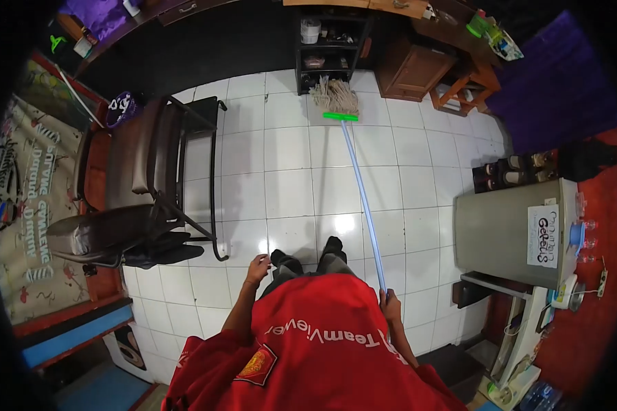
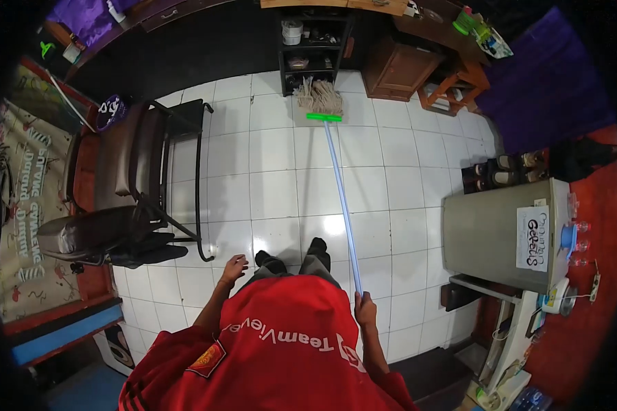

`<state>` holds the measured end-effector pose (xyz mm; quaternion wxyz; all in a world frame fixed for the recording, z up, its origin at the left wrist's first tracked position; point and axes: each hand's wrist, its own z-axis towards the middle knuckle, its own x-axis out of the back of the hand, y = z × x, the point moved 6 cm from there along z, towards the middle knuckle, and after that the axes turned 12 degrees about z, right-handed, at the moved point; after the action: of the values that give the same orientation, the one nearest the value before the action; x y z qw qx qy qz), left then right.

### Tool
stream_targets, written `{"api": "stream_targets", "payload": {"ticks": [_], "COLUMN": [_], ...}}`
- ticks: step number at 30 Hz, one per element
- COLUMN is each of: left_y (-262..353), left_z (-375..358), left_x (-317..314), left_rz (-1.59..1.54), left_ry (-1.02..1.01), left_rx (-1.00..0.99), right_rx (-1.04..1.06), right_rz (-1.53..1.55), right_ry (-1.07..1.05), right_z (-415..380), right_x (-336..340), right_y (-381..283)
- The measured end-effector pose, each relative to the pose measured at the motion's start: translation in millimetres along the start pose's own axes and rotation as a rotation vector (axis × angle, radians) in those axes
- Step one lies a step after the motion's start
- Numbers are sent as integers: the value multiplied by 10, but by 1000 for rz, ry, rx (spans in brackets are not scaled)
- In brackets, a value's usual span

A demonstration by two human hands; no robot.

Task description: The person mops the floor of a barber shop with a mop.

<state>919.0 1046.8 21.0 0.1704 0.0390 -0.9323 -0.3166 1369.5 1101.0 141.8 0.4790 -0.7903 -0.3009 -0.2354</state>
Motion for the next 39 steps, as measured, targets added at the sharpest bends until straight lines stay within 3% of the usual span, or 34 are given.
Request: {"api": "stream_targets", "payload": {"ticks": [4,6,7,8,11,12,17,19,20,21,22,23,24,25,27,28,29,30,31,33,36,38,39], "left_y": [-125,-350,-427,-516,-705,-702,-773,-888,-960,-1019,-1065,-1057,-1103,-1163,-1446,-1748,-1797,-1625,-1799,-1784,-2059,-2240,-2435], "left_z": [-115,-154,-241,-322,-568,-695,-702,-729,-758,-758,-737,-718,-702,-683,-600,-549,-613,-671,-665,-742,-827,-889,-824], "left_x": [-236,-203,-164,-70,104,157,241,227,193,144,92,45,24,16,37,58,63,5,17,18,21,0,-17], "left_rz": [209,179,97,21,-85,-2,106,159,183,204,224,243,262,282,324,343,361,378,445,471,458,238,324], "left_ry": [-193,-254,-172,-83,148,160,217,224,224,224,224,226,228,230,233,233,234,235,131,149,221,229,202], "left_rx": [44,69,81,86,125,-27,-207,-266,-293,-324,-359,-393,-429,-465,-538,-573,-606,-635,-30,17,24,136,135], "right_rx": [-146,-242,182,193,155,129,-6,-80,-119,-125,-89,-217,-3,-121,-43,125,58,171,113,-10,1,27,263], "right_rz": [23,-47,126,144,66,31,-169,-260,-310,-305,-249,-122,-211,-128,-32,20,144,173,282,294,334,256,18], "right_ry": [-173,-285,-191,-194,-252,-277,-416,-490,-528,-535,-296,-282,-347,-446,-134,9,-70,-48,-130,-279,-295,-318,-219], "right_z": [-368,-703,-942,-947,-744,-742,-732,-575,-967,-691,-275,79,465,826,1534,1816,2097,2334,2594,2758,2814,2558,2643], "right_x": [-53,-175,-320,-175,-361,-412,-633,-693,-665,-842,-678,-358,-492,-565,-490,-419,-428,-468,-557,-416,-541,-607,-943], "right_y": [428,985,1557,1375,1533,1674,2286,2202,2139,2219,1963,1239,1008,946,461,132,-119,-329,-473,-1093,-1268,-1214,-743]}}
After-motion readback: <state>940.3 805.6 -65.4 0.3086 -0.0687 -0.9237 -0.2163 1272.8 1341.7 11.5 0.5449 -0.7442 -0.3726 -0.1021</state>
